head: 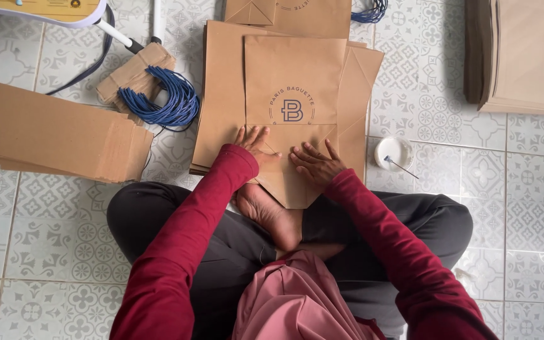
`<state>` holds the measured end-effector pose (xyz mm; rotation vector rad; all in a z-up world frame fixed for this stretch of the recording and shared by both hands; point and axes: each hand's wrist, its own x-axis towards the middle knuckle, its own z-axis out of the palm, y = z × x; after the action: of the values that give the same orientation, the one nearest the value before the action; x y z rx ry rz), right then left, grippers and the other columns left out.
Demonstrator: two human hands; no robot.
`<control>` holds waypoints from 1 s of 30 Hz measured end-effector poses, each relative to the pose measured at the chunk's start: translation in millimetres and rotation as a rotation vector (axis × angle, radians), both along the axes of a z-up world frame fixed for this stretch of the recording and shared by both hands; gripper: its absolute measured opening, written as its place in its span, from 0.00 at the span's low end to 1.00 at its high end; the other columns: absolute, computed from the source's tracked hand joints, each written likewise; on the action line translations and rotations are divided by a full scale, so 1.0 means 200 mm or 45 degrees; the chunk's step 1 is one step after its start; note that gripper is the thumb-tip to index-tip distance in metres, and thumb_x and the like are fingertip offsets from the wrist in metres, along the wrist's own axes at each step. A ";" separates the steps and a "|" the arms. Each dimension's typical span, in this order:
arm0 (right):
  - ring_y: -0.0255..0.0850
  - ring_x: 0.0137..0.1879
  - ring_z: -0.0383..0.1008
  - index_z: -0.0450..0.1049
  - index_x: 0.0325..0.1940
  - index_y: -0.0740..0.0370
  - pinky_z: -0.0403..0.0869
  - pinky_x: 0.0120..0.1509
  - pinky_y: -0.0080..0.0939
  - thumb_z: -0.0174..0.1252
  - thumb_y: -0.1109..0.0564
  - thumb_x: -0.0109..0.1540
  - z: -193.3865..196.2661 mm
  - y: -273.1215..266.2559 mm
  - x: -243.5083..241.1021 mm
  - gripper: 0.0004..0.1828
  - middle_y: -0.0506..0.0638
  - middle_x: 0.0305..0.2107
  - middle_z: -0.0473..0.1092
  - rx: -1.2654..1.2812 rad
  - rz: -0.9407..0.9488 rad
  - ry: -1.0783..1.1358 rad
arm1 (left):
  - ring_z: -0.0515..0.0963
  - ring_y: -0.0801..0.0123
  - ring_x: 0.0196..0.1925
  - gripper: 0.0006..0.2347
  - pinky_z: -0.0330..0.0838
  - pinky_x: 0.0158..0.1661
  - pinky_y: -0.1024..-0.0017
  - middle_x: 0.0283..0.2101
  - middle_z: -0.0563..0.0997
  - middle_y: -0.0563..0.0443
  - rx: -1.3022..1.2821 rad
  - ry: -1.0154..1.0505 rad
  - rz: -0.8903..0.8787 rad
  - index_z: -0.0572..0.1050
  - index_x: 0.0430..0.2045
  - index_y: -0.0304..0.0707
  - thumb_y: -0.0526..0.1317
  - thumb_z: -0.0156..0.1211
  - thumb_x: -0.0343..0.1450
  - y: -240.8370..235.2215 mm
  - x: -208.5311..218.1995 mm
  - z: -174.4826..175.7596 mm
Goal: The person sits on the floor and assembles brown paper bags by applying glue to the flaps and folding them into shape. They then attach blue string handles to the bags using glue and small cardboard pieces.
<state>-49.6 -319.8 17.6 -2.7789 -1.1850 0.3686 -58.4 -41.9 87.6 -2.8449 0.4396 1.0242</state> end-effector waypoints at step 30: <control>0.35 0.82 0.45 0.61 0.74 0.30 0.37 0.83 0.62 0.34 0.38 0.73 0.03 -0.11 0.03 0.25 0.28 0.73 0.55 0.129 -0.045 0.038 | 0.46 0.50 0.79 0.21 0.37 0.71 0.37 0.78 0.49 0.51 -0.332 -0.235 0.155 0.61 0.65 0.77 0.47 0.45 0.75 -0.05 -0.07 -0.12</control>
<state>-42.6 -340.8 23.9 -2.6948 -1.1138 0.3356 -73.2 -51.3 64.0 -3.1974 0.4144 0.7604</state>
